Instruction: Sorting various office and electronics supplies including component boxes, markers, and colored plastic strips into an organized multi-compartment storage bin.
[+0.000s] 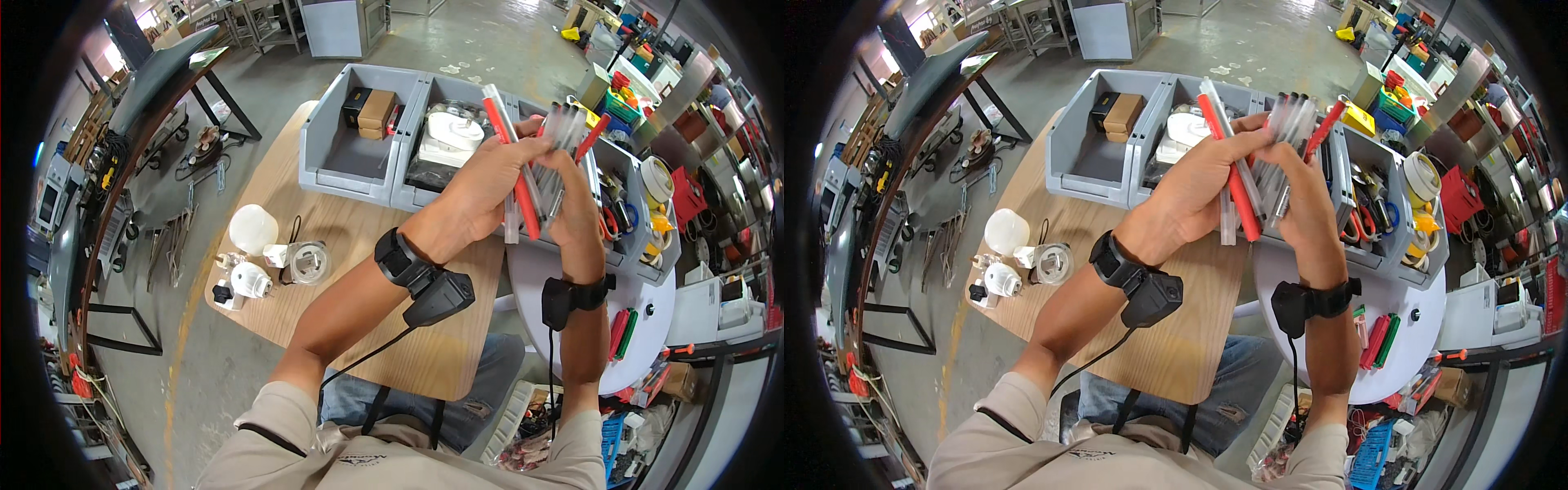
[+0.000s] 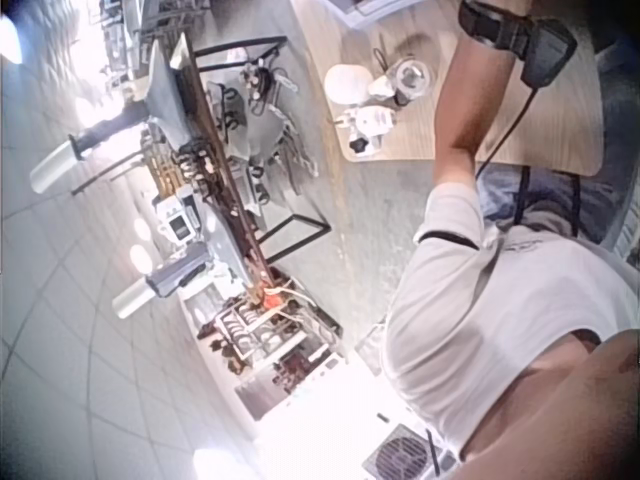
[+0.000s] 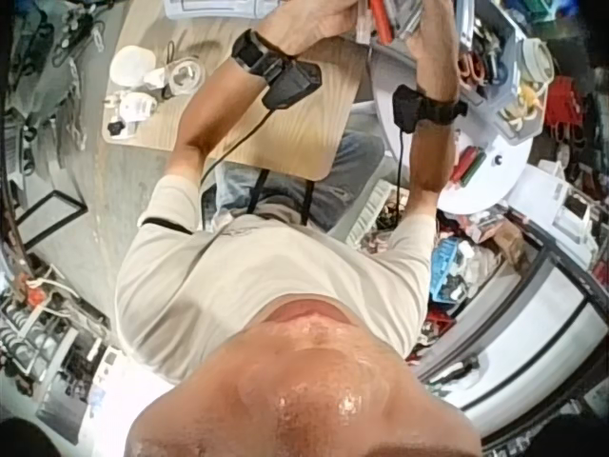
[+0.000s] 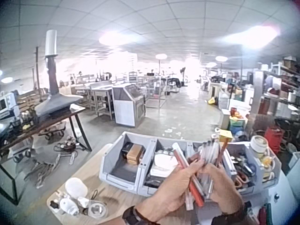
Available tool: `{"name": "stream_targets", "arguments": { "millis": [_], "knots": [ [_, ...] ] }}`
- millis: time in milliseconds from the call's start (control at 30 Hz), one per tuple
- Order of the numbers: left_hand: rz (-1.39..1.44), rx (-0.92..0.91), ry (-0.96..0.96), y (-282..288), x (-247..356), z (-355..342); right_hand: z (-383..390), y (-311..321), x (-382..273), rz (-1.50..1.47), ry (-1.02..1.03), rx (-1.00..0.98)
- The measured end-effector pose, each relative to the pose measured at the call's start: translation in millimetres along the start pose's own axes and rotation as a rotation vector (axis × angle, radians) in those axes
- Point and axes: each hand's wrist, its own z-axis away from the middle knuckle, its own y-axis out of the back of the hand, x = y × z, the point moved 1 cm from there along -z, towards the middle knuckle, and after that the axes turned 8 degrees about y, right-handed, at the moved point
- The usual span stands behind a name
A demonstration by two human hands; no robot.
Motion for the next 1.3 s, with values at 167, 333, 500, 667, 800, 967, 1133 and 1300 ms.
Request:
{"name": "stream_targets", "arguments": {
  "millis": [167,333,500,667,800,967,1133,1300],
  "knots": [
    [-0.088,-0.102,-0.056,7.0,2.9,-3.3,-0.4,-2.0,-1.3,0.013,0.126,0.017],
    [-0.032,-0.154,-0.047,6.9,2.6,-1.0,6.3,-8.3,-5.0,0.099,0.036,-0.04],
    [-0.057,-0.034,-0.012,2.8,1.4,0.6,8.1,-5.1,-10.2,0.053,-0.019,-0.119],
    [-0.051,-0.022,0.013,6.1,-0.3,0.4,15.1,-13.1,-14.6,0.15,0.028,-0.146],
    [-0.101,-0.037,-0.025,2.2,2.9,4.7,8.1,-3.9,-9.5,0.143,-0.032,-0.206],
    [-0.074,-0.007,-0.063,-1.9,1.4,4.5,7.5,-7.4,-3.1,0.12,0.002,-0.194],
    [-0.049,0.039,-0.178,-3.6,4.0,5.2,7.8,-12.1,-1.9,0.151,0.187,-0.205],
    [-0.032,0.01,-0.197,-3.4,3.5,3.6,8.3,-11.4,-1.1,0.141,0.233,-0.205]
  ]
}}
